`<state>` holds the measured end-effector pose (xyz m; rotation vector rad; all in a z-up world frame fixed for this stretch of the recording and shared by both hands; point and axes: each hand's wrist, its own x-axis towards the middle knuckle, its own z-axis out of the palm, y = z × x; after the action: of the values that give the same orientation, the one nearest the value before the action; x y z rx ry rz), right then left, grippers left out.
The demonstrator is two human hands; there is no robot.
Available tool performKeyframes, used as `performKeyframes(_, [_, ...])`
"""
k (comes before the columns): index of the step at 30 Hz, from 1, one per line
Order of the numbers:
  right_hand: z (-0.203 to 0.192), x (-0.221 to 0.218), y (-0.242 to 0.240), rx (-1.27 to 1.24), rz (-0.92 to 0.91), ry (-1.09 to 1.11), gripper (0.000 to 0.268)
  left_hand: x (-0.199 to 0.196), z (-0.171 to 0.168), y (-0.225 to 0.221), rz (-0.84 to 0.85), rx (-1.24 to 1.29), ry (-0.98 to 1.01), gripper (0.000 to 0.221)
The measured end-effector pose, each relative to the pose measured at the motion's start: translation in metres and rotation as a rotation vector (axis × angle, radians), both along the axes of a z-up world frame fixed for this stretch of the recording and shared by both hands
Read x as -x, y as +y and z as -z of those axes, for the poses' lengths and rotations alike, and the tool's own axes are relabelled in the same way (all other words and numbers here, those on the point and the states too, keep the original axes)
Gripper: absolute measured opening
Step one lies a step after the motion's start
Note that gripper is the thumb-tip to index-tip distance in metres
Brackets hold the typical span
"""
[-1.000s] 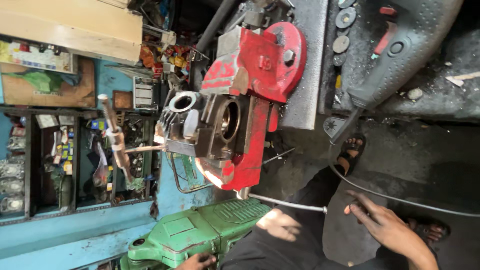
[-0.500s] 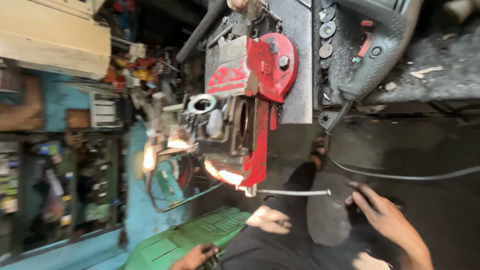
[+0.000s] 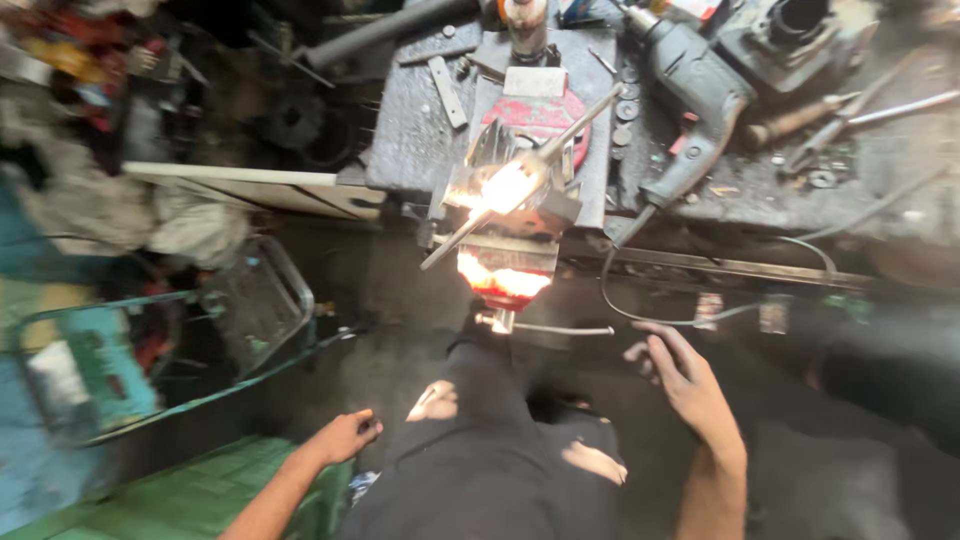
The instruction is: The person uses a T-handle wrench to tighten bolts on a metal engine block secured in a red bench vise. They repeatedly adjust the wrench and rotate the handle to secure the fasteners on the component.
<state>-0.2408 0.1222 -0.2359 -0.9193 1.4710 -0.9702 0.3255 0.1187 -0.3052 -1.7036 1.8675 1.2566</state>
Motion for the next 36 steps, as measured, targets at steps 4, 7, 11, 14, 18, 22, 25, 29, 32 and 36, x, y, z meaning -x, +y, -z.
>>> performKeyframes(4, [-0.051,-0.019,-0.007,0.047,-0.03,0.064,0.033,0.048,-0.014,-0.025,0.076,0.186,-0.022,0.038])
performKeyframes(7, [-0.097,-0.031,-0.015,0.242,-0.119,0.195,0.029,0.087,-0.062,-0.061,-0.047,0.482,0.133,0.031])
performKeyframes(11, [-0.162,-0.053,-0.025,0.254,0.052,0.335,0.029,0.142,-0.143,-0.125,-0.219,0.894,0.643,0.018])
performKeyframes(14, [-0.208,-0.091,-0.039,0.515,0.154,0.426,0.023,0.168,-0.213,-0.167,-0.11,1.109,0.86,0.02])
performKeyframes(18, [-0.252,-0.162,-0.067,0.469,0.228,0.693,0.016,0.212,-0.307,-0.225,0.496,1.324,1.035,0.042])
performKeyframes(22, [-0.278,-0.208,-0.092,0.23,0.308,0.837,0.043,0.278,-0.359,-0.282,1.052,1.316,0.904,0.055])
performKeyframes(25, [-0.283,-0.218,-0.103,0.129,0.378,0.823,0.037,0.302,-0.365,-0.31,1.273,1.253,0.91,0.057])
performKeyframes(29, [-0.274,-0.212,-0.092,0.244,0.337,0.974,0.025,0.312,-0.344,-0.33,1.336,1.265,0.904,0.049])
performKeyframes(32, [-0.273,-0.198,-0.074,0.239,0.262,1.009,0.024,0.303,-0.339,-0.338,1.328,1.324,0.851,0.041])
performKeyframes(36, [-0.29,-0.157,-0.073,0.374,0.293,1.217,0.034,0.251,-0.355,-0.312,1.013,1.167,1.253,0.03])
